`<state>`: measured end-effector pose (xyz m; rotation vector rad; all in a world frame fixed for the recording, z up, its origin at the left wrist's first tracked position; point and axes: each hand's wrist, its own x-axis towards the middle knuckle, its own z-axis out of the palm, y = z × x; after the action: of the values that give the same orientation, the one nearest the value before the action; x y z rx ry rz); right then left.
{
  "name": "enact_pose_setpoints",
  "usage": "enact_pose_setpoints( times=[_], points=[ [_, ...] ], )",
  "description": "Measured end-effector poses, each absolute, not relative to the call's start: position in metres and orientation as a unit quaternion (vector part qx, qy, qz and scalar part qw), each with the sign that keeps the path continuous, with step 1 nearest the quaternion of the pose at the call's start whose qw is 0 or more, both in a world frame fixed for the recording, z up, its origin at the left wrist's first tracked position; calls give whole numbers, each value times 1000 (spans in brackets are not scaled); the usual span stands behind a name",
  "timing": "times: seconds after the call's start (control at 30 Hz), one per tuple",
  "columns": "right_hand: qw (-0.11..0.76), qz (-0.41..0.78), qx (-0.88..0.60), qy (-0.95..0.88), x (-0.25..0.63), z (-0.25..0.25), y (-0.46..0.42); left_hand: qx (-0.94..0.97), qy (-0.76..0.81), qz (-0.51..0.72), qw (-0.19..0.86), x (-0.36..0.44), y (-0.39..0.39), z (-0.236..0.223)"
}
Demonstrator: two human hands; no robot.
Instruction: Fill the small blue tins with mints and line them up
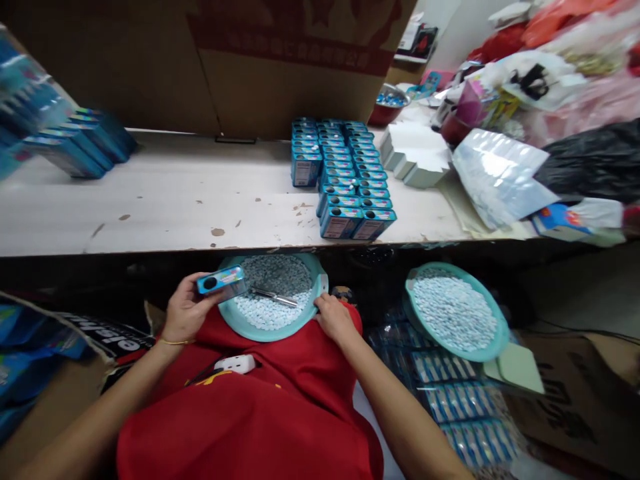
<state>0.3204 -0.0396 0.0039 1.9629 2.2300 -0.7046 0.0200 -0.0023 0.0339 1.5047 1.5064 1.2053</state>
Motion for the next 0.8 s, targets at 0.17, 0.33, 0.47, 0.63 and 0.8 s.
enact_pose_setpoints(
  times=[0.17, 0.33, 0.47, 0.63, 0.8],
  points=[
    [54, -212, 650, 728, 320, -2, -43, 575, 550, 508, 330, 34, 29, 70],
    [71, -177, 692, 696, 316, -3, -35, 623, 498, 490, 351, 76, 92, 86],
    [44, -149, 703, 694, 314, -4, -33, 646, 470, 484, 356, 132, 161, 83],
    [-104, -196, 689, 690, 309, -4, -32, 621, 491, 494, 359, 193, 243, 84],
    [-321, -309, 615, 651, 296, 11, -23, 656, 457, 492, 346, 221, 275, 81]
  ],
)
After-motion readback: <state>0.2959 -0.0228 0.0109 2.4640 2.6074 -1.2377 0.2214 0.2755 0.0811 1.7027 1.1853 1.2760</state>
